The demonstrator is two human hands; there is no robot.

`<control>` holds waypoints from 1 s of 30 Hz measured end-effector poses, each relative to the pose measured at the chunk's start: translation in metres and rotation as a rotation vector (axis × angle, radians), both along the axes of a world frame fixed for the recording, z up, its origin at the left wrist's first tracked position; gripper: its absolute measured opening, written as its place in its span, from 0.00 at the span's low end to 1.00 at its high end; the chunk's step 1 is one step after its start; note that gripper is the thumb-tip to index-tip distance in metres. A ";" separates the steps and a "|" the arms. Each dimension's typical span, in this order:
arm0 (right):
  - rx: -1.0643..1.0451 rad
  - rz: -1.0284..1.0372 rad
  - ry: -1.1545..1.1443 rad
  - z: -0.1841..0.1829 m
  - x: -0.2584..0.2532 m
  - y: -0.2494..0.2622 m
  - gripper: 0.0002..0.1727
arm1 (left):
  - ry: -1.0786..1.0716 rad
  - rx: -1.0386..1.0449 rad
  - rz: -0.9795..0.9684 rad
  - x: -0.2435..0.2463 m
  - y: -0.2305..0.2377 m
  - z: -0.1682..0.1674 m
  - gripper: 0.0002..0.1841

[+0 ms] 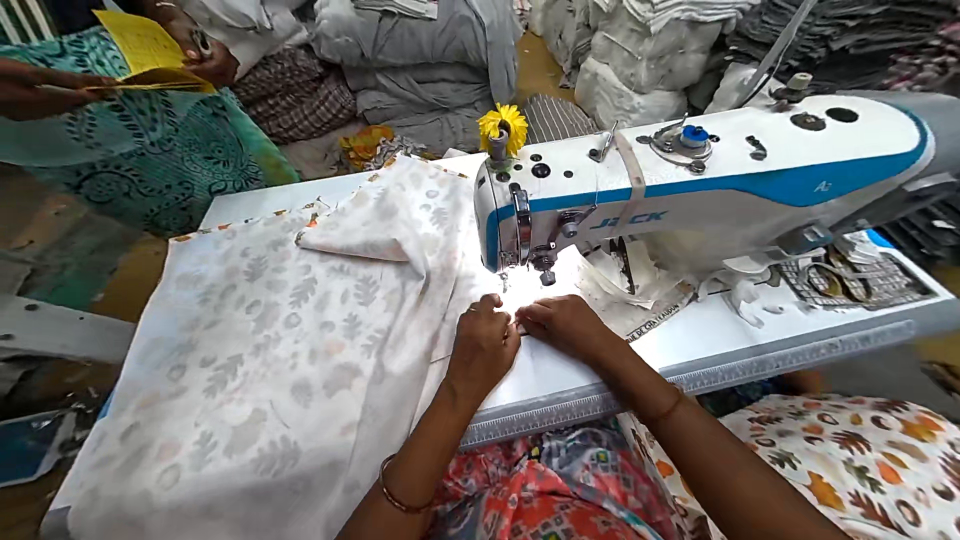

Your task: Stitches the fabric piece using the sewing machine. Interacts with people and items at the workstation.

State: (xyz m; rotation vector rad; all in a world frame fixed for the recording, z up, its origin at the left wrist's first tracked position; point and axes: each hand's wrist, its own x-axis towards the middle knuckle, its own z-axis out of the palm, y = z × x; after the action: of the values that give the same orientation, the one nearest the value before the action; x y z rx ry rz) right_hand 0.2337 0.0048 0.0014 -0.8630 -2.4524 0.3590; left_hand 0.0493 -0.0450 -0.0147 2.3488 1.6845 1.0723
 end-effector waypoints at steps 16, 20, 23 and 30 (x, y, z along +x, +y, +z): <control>0.056 -0.281 0.016 -0.009 -0.024 -0.003 0.05 | 0.208 -0.182 0.105 0.008 0.005 0.026 0.05; 0.120 -0.312 -0.024 -0.014 -0.025 -0.001 0.11 | 0.258 -0.132 0.140 0.007 0.009 0.019 0.09; 0.083 -0.320 -0.046 -0.014 -0.025 0.000 0.14 | 0.269 -0.134 0.152 0.005 0.017 0.020 0.11; -0.038 -0.289 -0.145 -0.008 -0.025 0.004 0.20 | 0.068 -0.609 0.237 0.037 0.012 0.051 0.16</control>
State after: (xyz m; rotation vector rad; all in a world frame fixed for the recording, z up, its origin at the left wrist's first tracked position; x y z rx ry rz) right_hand 0.2085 0.0085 -0.0068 -1.2804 -2.4087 0.2456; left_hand 0.0862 -0.0329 0.0359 1.8480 1.9901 0.4019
